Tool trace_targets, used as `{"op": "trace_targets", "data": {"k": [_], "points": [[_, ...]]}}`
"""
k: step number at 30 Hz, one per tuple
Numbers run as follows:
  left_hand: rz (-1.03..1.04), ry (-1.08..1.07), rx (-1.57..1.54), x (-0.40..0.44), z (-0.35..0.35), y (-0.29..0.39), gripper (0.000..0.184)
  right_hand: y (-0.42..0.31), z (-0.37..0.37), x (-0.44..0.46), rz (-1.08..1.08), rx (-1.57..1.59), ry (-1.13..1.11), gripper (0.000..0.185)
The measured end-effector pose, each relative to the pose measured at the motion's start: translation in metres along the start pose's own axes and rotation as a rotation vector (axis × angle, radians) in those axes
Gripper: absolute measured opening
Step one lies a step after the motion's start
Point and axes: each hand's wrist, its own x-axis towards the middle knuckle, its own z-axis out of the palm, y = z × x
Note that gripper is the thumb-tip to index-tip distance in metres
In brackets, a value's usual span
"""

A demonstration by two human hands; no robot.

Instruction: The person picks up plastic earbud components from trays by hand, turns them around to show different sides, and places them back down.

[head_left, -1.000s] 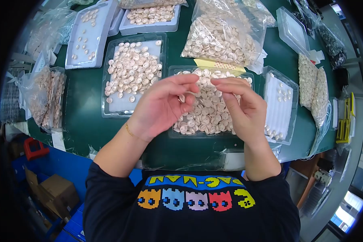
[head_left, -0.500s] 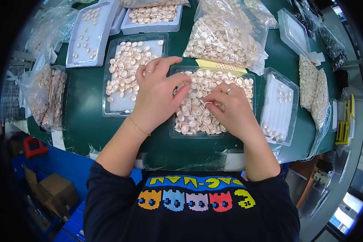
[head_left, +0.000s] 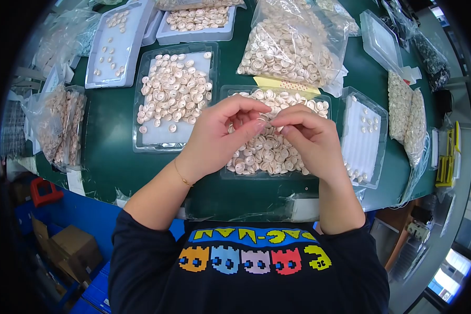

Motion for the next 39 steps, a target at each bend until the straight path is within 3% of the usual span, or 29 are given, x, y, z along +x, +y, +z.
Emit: {"op": "trace_targets", "data": {"k": [1, 3, 4, 7, 13, 25, 29, 32, 36, 39], "points": [[0.018, -0.031, -0.188, -0.001, 0.002, 0.001, 0.010, -0.002, 0.000, -0.001, 0.001, -0.001, 0.000, 0.008], [0.053, -0.090, -0.564, -0.003, 0.006, 0.004, 0.011, -0.010, 0.001, -0.003, 0.140, 0.335, -0.014, 0.009], [0.052, -0.090, -0.565, -0.006, 0.006, 0.005, 0.011, -0.013, 0.001, -0.005, 0.209, 0.503, -0.020, 0.010], [-0.117, -0.114, -1.016, -0.012, 0.006, 0.009, 0.013, -0.015, -0.001, -0.007, 0.267, 0.712, -0.052, 0.012], [-0.147, -0.131, -1.004, -0.017, 0.010, 0.014, 0.013, -0.009, 0.003, -0.012, 0.310, 0.948, -0.059, 0.014], [0.014, -0.011, -0.700, -0.023, 0.014, 0.012, 0.010, -0.022, 0.008, -0.017, 0.179, 0.658, -0.035, 0.015], [0.045, 0.002, -0.686, -0.023, 0.015, 0.011, 0.011, -0.020, 0.010, -0.018, 0.070, 0.577, -0.014, 0.015], [0.051, 0.008, -0.682, -0.024, 0.015, 0.011, 0.011, -0.014, 0.009, -0.017, -0.092, 0.331, 0.015, 0.014], [0.063, 0.015, -0.671, -0.023, 0.015, 0.011, 0.009, -0.020, 0.012, -0.018, 0.003, 0.424, 0.054, 0.014], [-0.097, -0.119, -0.820, -0.019, 0.012, 0.011, 0.007, -0.021, 0.009, -0.016, 0.100, 0.569, 0.017, 0.014]]}}
